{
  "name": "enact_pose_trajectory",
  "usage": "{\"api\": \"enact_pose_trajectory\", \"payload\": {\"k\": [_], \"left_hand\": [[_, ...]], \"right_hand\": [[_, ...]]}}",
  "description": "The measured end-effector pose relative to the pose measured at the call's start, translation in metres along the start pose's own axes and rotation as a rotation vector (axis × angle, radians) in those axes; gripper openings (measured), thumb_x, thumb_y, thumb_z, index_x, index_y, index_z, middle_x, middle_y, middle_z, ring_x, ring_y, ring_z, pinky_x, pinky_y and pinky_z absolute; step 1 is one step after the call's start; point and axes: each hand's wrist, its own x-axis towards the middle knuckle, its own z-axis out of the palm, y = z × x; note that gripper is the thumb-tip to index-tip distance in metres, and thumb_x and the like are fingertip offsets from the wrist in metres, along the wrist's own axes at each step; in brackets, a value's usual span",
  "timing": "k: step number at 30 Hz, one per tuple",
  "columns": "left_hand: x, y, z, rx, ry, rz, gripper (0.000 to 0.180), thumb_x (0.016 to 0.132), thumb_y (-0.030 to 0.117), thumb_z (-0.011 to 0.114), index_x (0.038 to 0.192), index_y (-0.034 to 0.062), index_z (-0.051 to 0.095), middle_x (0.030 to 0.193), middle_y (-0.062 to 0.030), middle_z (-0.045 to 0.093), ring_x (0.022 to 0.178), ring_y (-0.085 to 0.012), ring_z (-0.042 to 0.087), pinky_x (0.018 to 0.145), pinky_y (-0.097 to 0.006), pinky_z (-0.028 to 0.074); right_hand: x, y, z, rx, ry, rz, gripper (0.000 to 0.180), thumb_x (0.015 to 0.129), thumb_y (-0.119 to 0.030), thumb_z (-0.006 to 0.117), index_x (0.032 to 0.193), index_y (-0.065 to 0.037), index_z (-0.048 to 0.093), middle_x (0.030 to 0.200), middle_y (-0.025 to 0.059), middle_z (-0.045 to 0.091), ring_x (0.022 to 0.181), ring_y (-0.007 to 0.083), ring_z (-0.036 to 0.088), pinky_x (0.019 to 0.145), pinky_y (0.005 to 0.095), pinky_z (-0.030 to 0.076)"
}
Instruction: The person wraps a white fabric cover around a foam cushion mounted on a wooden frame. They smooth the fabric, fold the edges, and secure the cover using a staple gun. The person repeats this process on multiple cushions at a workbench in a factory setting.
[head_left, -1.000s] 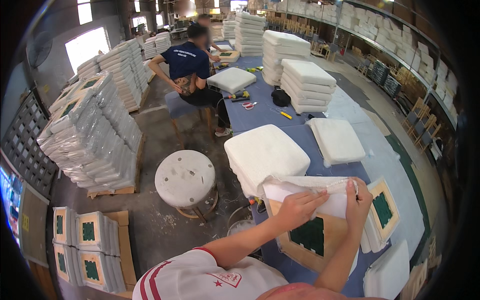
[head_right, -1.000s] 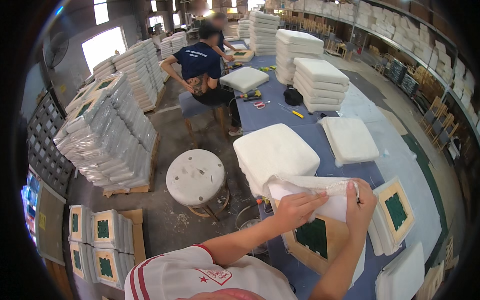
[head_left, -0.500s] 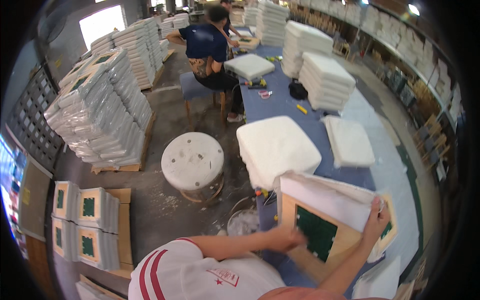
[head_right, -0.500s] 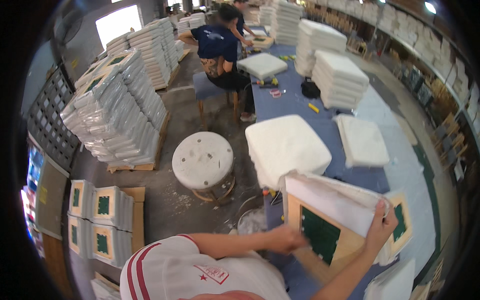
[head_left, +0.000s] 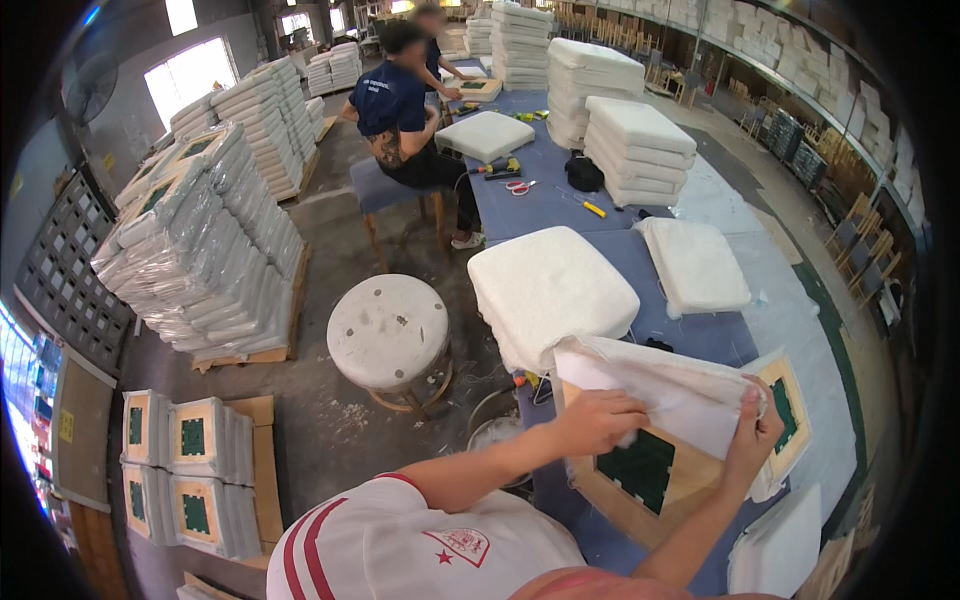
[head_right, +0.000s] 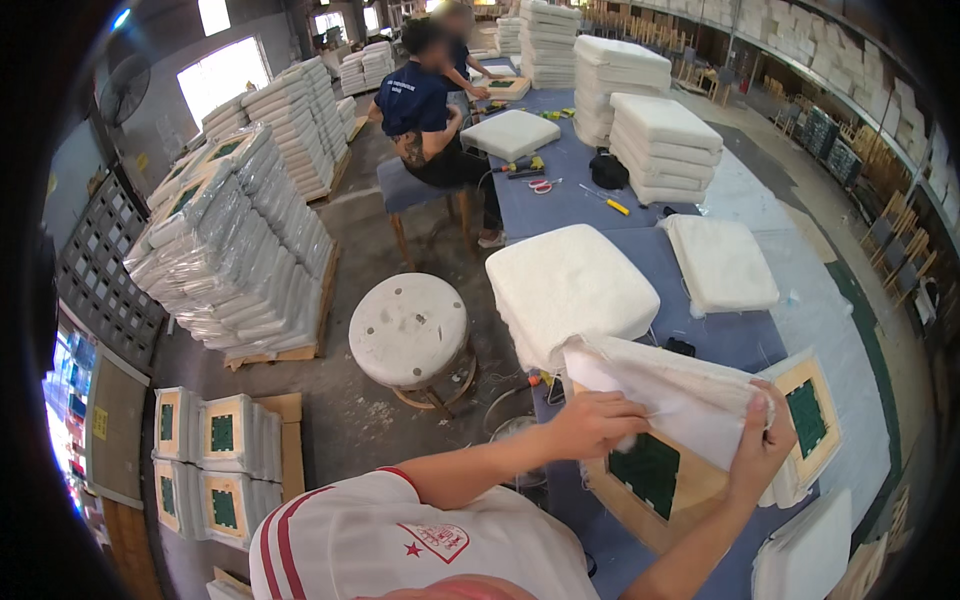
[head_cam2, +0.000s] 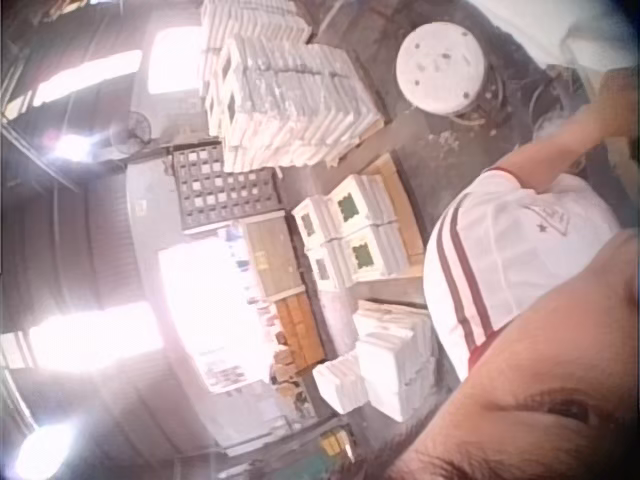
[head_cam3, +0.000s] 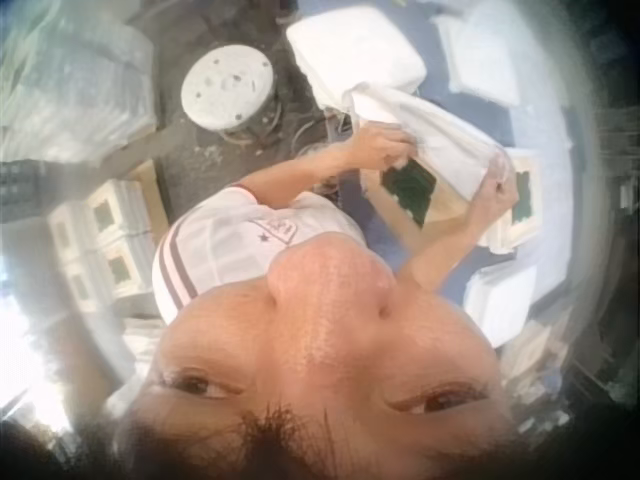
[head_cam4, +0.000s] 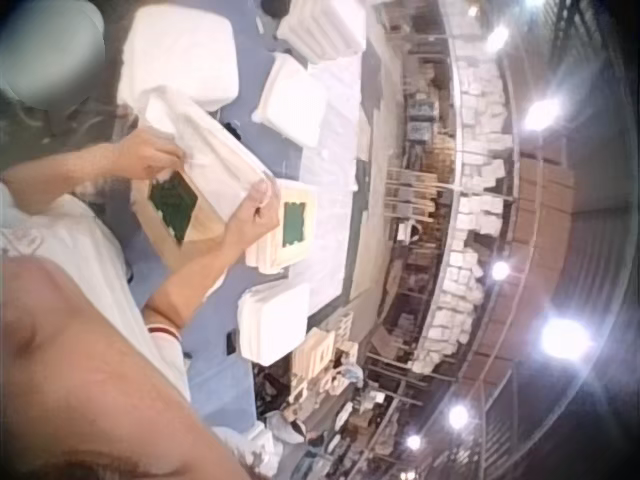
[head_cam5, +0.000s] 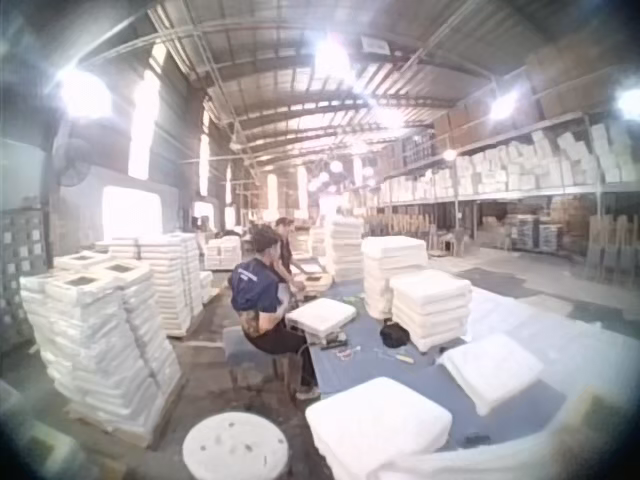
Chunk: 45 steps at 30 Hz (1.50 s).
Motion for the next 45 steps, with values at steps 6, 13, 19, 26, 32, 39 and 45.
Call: {"api": "enact_pose_trajectory", "payload": {"k": [6,13,19,26,32,39,45], "left_hand": [[-0.09,-0.077,-0.086,0.032,-0.046,-0.77,0.04,0.094,0.015,0.069,0.132,0.0111,0.076,0.089,-0.0198,0.077,0.079,-0.0378,0.076,0.074,-0.046,0.06],[-0.132,-0.129,-0.181,0.4,0.347,-1.148,0.022,0.098,0.026,0.077,0.116,0.0127,0.083,0.092,-0.014,0.082,0.083,-0.0238,0.078,0.077,-0.043,0.06],[0.006,-0.001,-0.072,-0.028,0.102,-0.073,0.049,0.086,0.002,0.08,0.133,0.0171,0.08,0.127,-0.0088,0.08,0.09,-0.0235,0.078,0.073,-0.036,0.062],[0.068,0.025,-0.022,0.005,0.125,-0.002,0.071,0.074,0.002,0.078,0.143,0.0188,0.076,0.149,-0.0058,0.072,0.073,-0.0212,0.068,0.065,-0.033,0.058],[0.05,0.009,-0.019,0.082,0.222,0.077,0.056,0.077,0.007,0.081,0.132,0.0115,0.079,0.12,-0.0037,0.081,0.07,-0.0225,0.065,0.064,-0.034,0.057],[0.084,0.015,-0.024,0.042,0.352,0.123,0.043,0.081,0.009,0.079,0.123,0.0046,0.076,0.103,-0.0057,0.075,0.079,-0.0256,0.068,0.069,-0.038,0.057],[0.041,0.029,-0.009,-0.069,0.025,0.313,0.033,0.085,0.012,0.076,0.118,0.0042,0.077,0.088,-0.008,0.066,0.076,-0.0237,0.066,0.065,-0.036,0.054]], "right_hand": [[-0.01,0.025,-0.024,0.046,0.038,0.043,0.039,0.115,-0.034,0.06,0.118,0.003,0.075,0.109,0.0063,0.075,0.097,0.0137,0.064,0.09,0.0302,0.051],[-0.023,0.021,-0.035,0.069,0.04,0.049,0.041,0.116,-0.033,0.057,0.121,0.003,0.074,0.118,0.0101,0.075,0.105,0.02,0.067,0.097,0.0335,0.052],[-0.007,-0.002,0.004,-0.007,-0.046,-0.025,0.038,0.114,-0.029,0.061,0.118,0.007,0.074,0.118,0.0143,0.078,0.107,0.0223,0.07,0.098,0.0357,0.053],[0.013,-0.014,0.042,-0.005,-0.029,-0.035,0.034,0.112,-0.024,0.065,0.114,0.009,0.076,0.108,0.014,0.08,0.099,0.0197,0.072,0.093,0.035,0.055],[0.022,-0.007,0.046,-0.025,-0.008,0.046,0.038,0.113,-0.03,0.065,0.115,0.007,0.076,0.099,0.01,0.079,0.094,0.0154,0.069,0.089,0.0327,0.055],[0.018,-0.019,0.05,-0.076,-0.03,-0.073,0.037,0.113,-0.027,0.065,0.117,0.008,0.076,0.102,0.014,0.08,0.094,0.0182,0.071,0.088,0.0346,0.056],[0.026,-0.003,0.055,-0.032,-0.01,-0.025,0.037,0.114,-0.028,0.065,0.117,0.007,0.076,0.096,0.0075,0.076,0.089,0.0128,0.063,0.083,0.0316,0.053]]}}
